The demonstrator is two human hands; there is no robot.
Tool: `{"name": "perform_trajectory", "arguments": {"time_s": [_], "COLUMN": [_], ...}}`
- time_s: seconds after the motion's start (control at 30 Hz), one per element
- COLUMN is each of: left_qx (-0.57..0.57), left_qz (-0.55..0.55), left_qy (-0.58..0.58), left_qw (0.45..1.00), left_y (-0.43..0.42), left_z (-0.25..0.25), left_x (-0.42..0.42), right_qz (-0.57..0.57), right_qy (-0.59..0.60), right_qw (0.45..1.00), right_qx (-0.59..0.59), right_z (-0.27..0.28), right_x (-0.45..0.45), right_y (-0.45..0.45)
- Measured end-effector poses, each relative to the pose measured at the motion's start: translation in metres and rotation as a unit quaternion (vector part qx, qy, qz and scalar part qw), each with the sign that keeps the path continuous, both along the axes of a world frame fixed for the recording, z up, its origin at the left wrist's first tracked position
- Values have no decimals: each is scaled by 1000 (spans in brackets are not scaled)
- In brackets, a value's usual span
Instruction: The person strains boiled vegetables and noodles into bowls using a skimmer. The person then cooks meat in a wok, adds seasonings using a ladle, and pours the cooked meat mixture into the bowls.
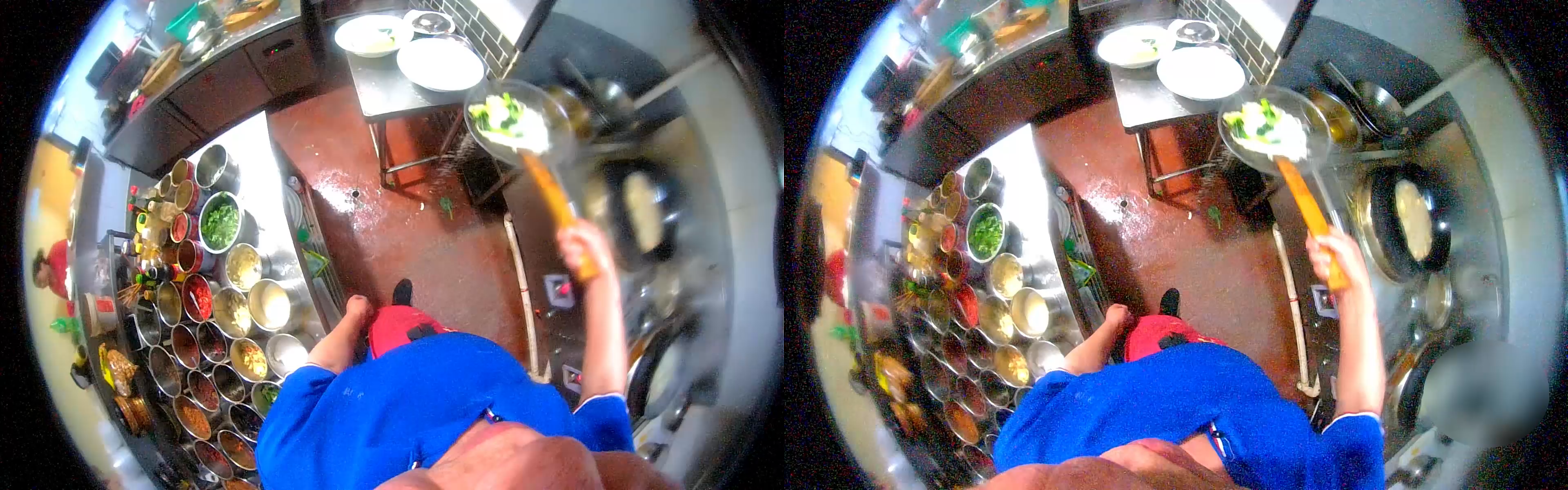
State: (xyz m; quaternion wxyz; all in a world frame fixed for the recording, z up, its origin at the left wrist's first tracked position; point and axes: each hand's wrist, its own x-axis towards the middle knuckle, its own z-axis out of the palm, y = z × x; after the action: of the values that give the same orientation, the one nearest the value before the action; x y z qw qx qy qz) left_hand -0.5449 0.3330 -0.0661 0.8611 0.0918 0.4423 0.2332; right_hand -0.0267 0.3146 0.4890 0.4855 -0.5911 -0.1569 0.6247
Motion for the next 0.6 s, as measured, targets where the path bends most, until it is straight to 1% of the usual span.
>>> {"name": "perform_trajectory", "arguments": {"time_s": [0.03, 0.07, 0.1, 0.17, 0.2, 0.23, 0.3, 0.33, 0.37, 0.4, 0.43, 0.5, 0.53, 0.6], "left_qx": [53, 105, 98, 82, 97, 77, 40, 17, -6, 163, 220, 322, 245, 253], "left_qz": [-13, -25, -27, -33, 8, 1, -15, -7, -1, -169, -249, -399, -351, -339], "left_qy": [126, 250, 287, 360, 253, 275, 320, 311, 302, 463, 490, 524, 539, 546], "left_qw": [990, 962, 952, 929, 962, 958, 946, 950, 953, 855, 806, 680, 726, 723], "left_y": [-7, -12, -13, -20, -38, -46, -54, -65, -74, -68, -66, -86, -92, -90], "left_z": [11, 24, 38, 62, -22, -15, 30, 13, -2, 71, 67, 3, -13, -13], "left_x": [5, 6, 6, 5, -13, -15, -18, -27, -36, -24, -28, -47, -47, -44], "right_qz": [22, 25, 28, 39, 68, 96, 123, 123, 139, 162, 186, 204, 195, 230], "right_qy": [-6, -57, -110, -145, -180, -214, -286, -324, -358, -358, -358, -391, -380, -436], "right_qw": [1000, 998, 993, 988, 981, 972, 950, 938, 923, 919, 914, 894, 900, 865], "right_qx": [6, 14, 22, 35, 32, 30, 21, -7, -6, -29, -52, -76, -90, -98], "right_z": [1, 13, 23, 27, 27, 25, 21, 30, 17, 16, 15, 20, 18, 25], "right_x": [5, -2, -12, -15, -13, -12, -20, -35, -28, -23, -18, -10, -1, 3], "right_y": [35, 69, 102, 164, 192, 219, 264, 278, 300, 319, 335, 361, 373, 381]}}
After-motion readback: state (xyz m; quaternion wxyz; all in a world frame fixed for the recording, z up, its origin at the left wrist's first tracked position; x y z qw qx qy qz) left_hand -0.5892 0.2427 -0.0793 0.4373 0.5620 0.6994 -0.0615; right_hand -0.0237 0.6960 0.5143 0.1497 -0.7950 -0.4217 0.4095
